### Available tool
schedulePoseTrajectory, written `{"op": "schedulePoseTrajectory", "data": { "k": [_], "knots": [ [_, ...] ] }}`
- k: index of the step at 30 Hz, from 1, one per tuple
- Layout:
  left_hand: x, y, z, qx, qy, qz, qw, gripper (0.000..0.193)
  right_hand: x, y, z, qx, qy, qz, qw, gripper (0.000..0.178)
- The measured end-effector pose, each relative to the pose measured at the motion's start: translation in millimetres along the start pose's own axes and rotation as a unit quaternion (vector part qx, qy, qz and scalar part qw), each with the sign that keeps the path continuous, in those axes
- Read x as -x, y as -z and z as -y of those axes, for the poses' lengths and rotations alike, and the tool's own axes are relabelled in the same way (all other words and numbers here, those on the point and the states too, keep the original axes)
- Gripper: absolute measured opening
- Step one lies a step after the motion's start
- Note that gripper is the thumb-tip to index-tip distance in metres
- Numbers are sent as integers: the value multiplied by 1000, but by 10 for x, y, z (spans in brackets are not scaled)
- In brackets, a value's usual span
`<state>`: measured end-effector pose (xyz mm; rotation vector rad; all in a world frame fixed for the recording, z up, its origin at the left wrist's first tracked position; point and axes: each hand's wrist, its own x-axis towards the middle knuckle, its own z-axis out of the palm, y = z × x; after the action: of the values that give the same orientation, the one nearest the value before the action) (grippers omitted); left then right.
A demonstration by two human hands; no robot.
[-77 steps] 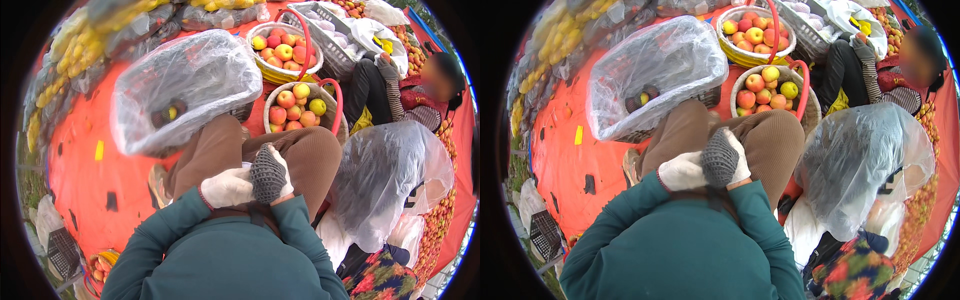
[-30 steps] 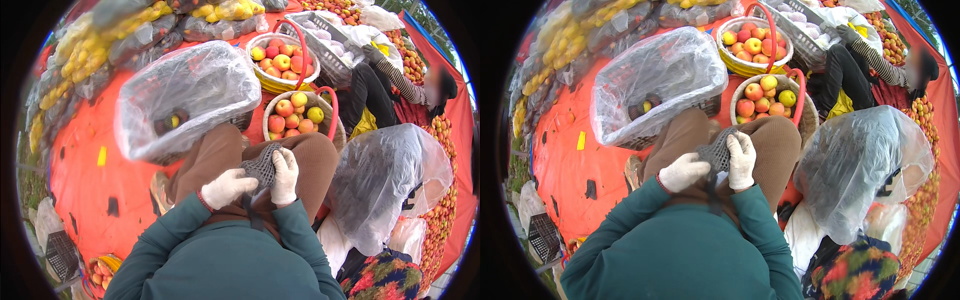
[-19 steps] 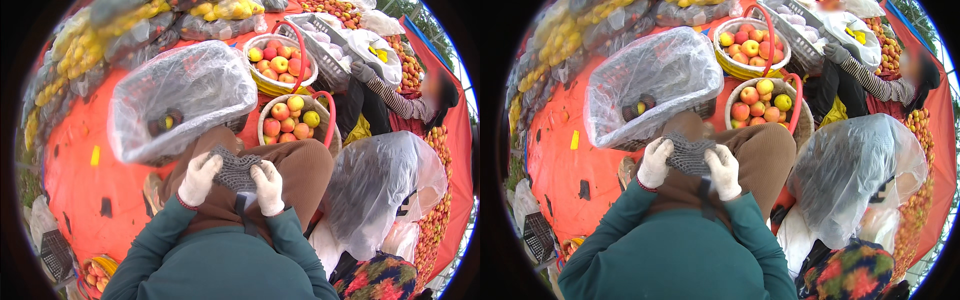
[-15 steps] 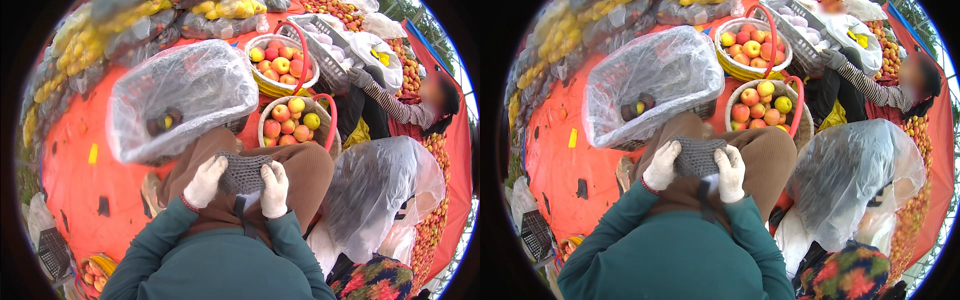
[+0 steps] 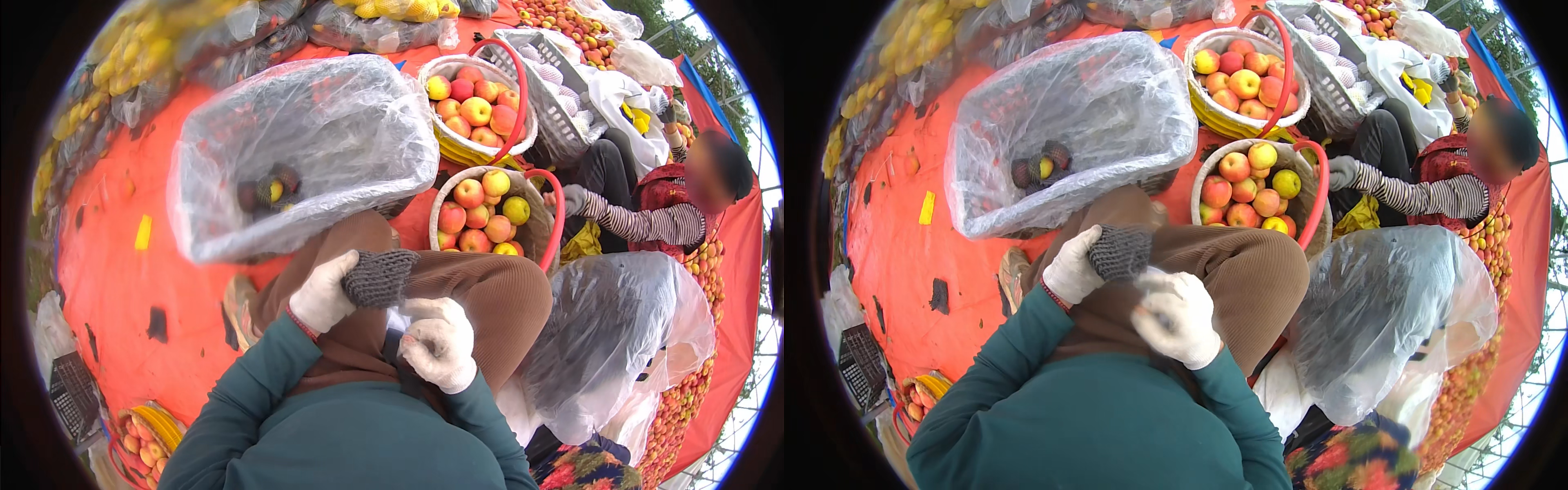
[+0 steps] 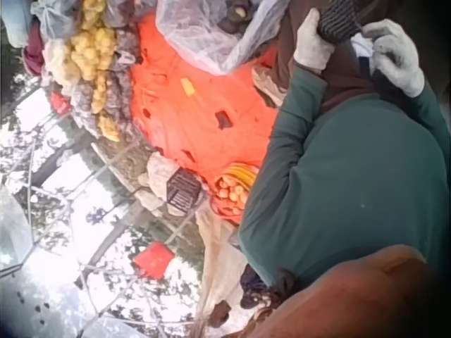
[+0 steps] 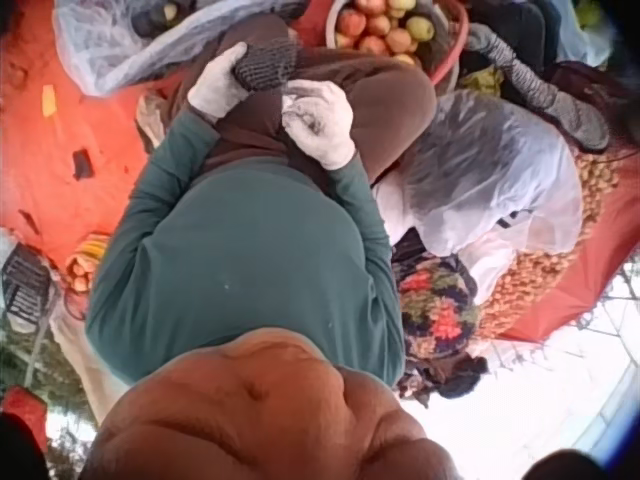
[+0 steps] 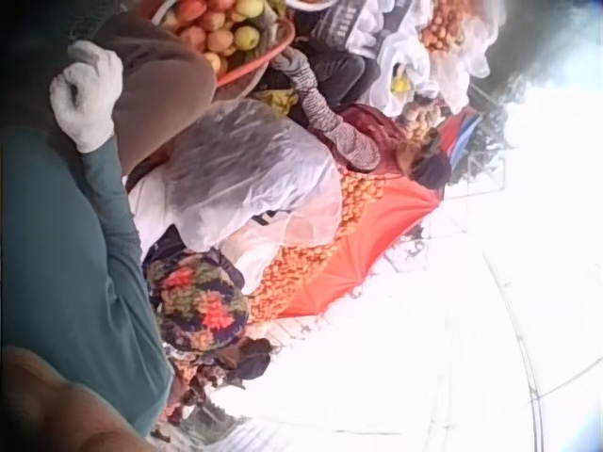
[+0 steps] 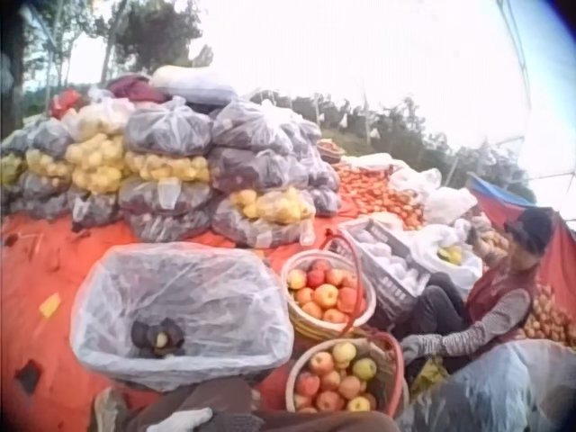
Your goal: The person sits at an outdoor fruit stall and repeatedly picks apples from a basket, places each apple into a protective foam net, and then puts the netted apple into a plastic-lined crate. The process is repeated for multiple apples.
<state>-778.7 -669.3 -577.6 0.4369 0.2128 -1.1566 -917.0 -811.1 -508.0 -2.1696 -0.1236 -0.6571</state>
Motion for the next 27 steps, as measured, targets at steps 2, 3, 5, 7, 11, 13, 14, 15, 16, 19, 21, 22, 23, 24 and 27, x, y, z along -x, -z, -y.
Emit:
{"op": "schedulePoseTrajectory", "data": {
  "k": [2,3,5,7,11,13,14,15,16,19,21,22,23,24,27],
  "knots": [
    [-36,-65,-31,12,17,23,1000,39,-105,-3,28,-8,-53,-8,999,19],
    [-48,-98,-28,29,25,27,999,39,-189,-51,4,10,-78,-19,997,20],
    [-107,-10,36,95,45,17,994,42,-283,-118,-89,20,-158,-12,987,24],
    [-116,-54,31,90,46,17,995,42,-335,-153,-157,52,-155,3,987,28],
    [-92,-29,-37,32,45,58,997,49,-423,-214,-163,61,-179,63,980,32],
    [-105,-2,-14,38,49,43,997,43,-485,-186,-191,61,-222,130,964,30],
    [-119,31,2,41,51,35,997,40,-507,-166,-206,62,-243,164,954,29],
    [-144,24,-4,50,37,26,998,39,-496,-163,-255,70,-223,157,959,26],
    [-131,16,-22,22,29,44,998,38,-494,-151,-250,77,-238,177,952,26],
    [-90,-27,-100,-58,1,76,995,37,-441,-151,-255,109,-294,257,914,31],
    [-57,38,-167,-100,-16,66,993,36,-325,-211,-298,99,-293,245,919,33],
    [-57,51,-197,-95,-32,80,992,36,-278,-232,-307,97,-295,237,920,35],
    [-48,50,-218,-77,-38,61,994,36,-247,-255,-314,113,-295,240,918,37],
    [-39,59,-229,-58,-46,41,996,37,-297,-262,-263,106,-317,251,908,37],
    [-66,102,-185,25,-12,49,998,47,-270,-300,-296,82,-324,243,911,36]
  ]
}}
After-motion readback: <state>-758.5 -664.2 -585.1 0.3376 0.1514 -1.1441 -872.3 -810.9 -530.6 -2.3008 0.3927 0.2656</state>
